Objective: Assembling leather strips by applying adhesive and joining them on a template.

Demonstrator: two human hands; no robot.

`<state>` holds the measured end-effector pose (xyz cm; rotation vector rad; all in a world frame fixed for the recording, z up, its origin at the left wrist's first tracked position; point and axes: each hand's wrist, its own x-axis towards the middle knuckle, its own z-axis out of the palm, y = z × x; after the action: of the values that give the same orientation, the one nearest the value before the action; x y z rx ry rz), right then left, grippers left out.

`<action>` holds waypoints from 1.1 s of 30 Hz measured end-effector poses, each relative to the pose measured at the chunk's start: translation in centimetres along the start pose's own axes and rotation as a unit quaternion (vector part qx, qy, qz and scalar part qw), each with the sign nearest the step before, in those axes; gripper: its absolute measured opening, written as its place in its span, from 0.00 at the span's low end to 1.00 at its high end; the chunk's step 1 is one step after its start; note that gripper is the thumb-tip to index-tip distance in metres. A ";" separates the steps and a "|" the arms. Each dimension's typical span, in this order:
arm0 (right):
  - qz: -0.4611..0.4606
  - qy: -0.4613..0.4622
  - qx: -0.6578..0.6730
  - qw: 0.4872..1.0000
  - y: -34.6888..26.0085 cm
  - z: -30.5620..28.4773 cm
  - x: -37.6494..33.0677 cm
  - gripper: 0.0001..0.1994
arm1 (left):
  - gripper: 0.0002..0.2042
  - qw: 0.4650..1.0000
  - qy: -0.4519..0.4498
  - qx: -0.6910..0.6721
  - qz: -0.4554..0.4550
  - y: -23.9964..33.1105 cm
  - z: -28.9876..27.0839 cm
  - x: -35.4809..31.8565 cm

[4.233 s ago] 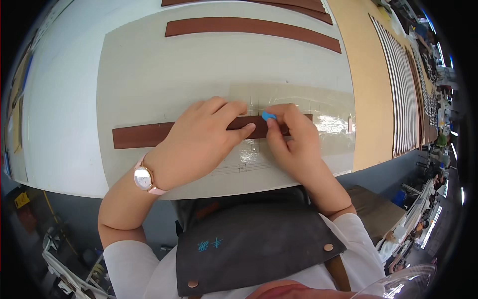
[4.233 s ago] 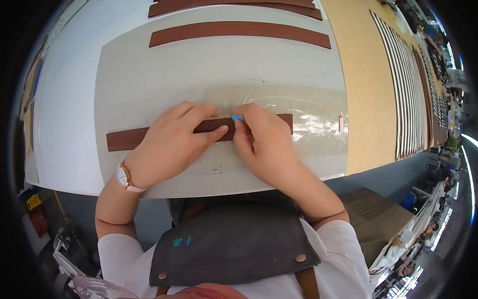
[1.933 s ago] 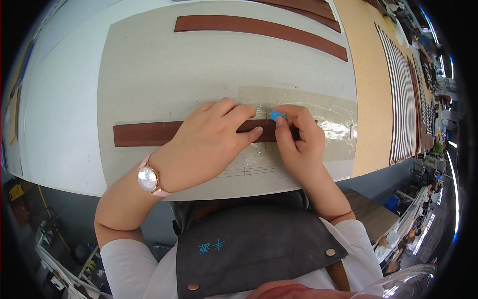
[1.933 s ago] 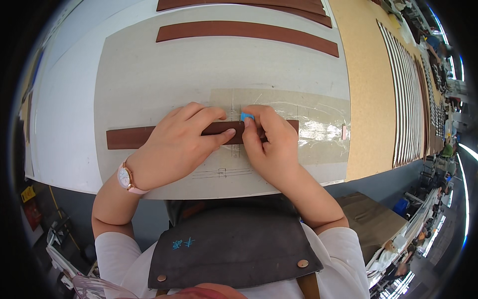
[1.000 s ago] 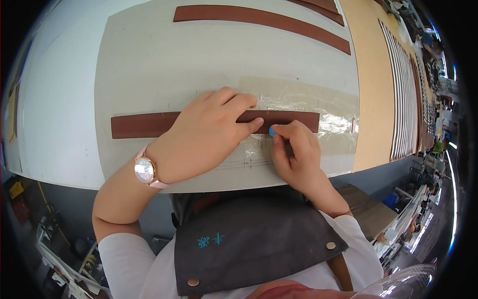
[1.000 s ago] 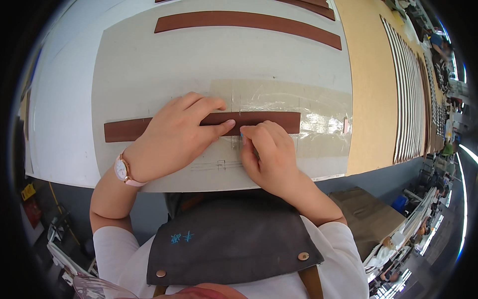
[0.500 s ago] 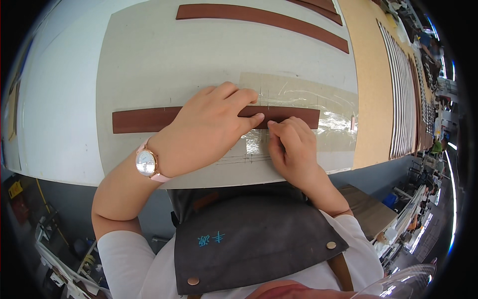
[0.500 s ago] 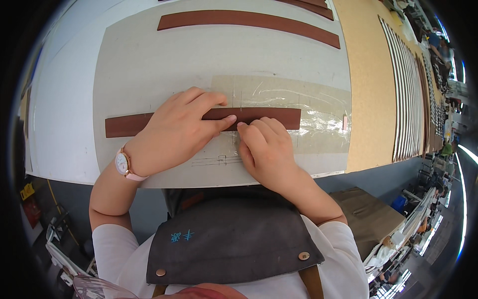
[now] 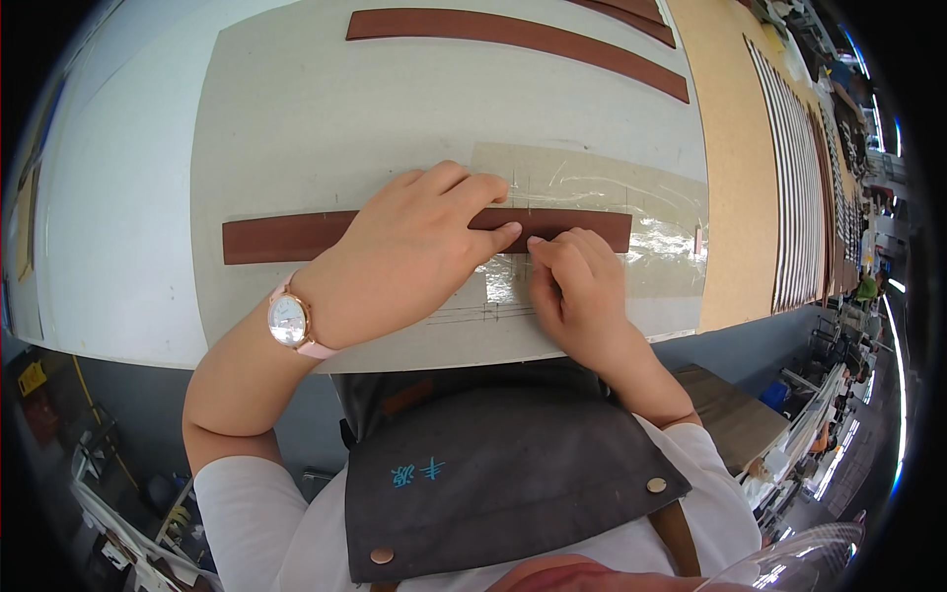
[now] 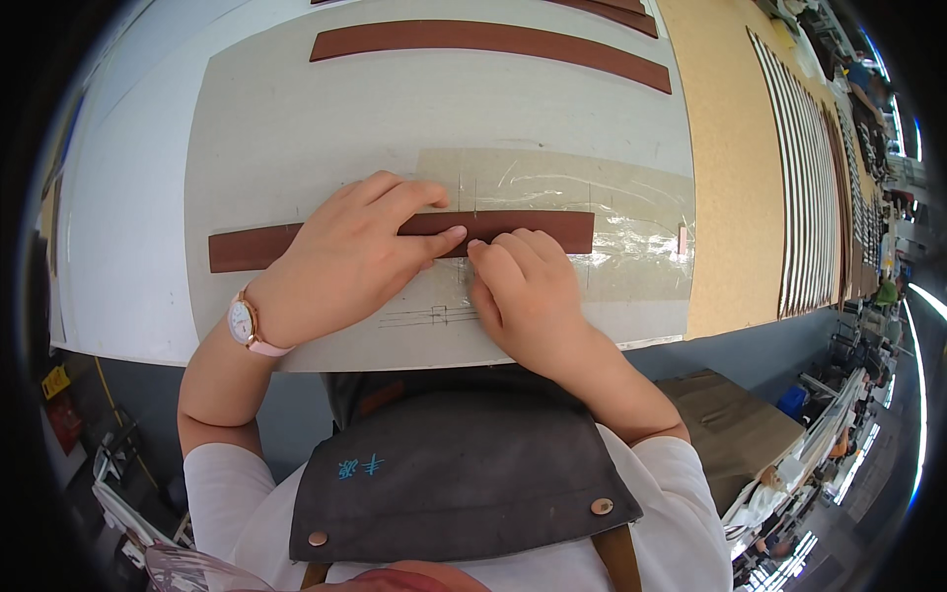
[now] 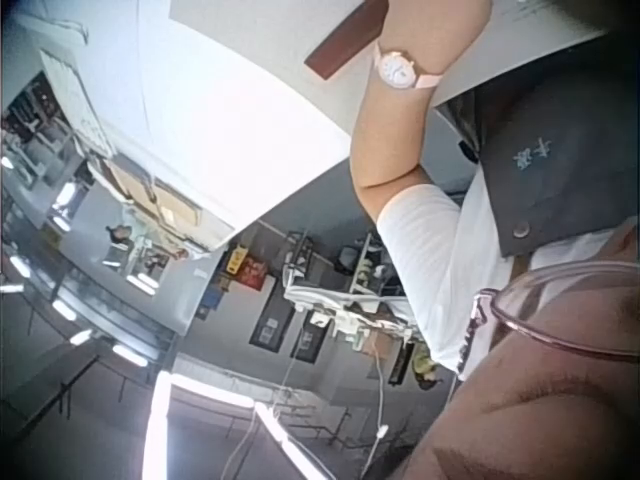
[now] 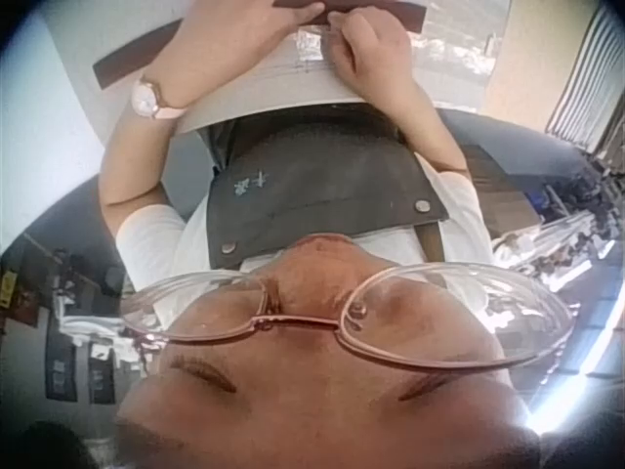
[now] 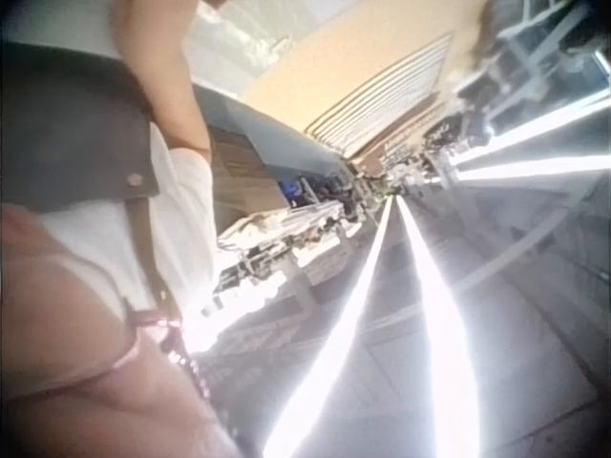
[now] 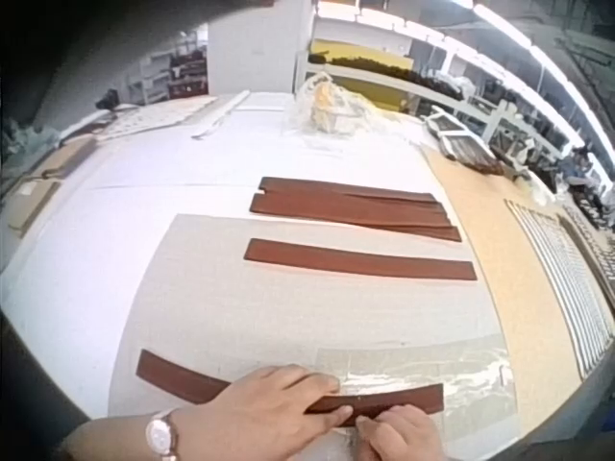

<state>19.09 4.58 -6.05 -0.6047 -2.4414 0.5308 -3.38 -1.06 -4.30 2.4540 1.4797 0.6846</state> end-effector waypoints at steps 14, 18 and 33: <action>0.085 0.034 0.108 0.990 -0.3 -1.0 -0.5 0.11 | 0.15 1.000 -0.005 0.008 0.009 0.1 -0.2 -0.1; 0.111 0.122 0.121 0.979 0.5 -2.5 -1.5 0.10 | 0.17 1.000 -0.029 0.000 -0.005 -0.1 -0.1 -0.1; 0.256 0.289 -0.115 0.915 7.8 -8.4 -7.9 0.07 | 0.25 0.995 -0.072 -0.064 -0.025 -0.3 -1.4 0.8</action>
<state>32.37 8.80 -6.78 -1.3123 -1.7797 0.2069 -4.00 -0.27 -2.96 2.3107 1.3931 0.5619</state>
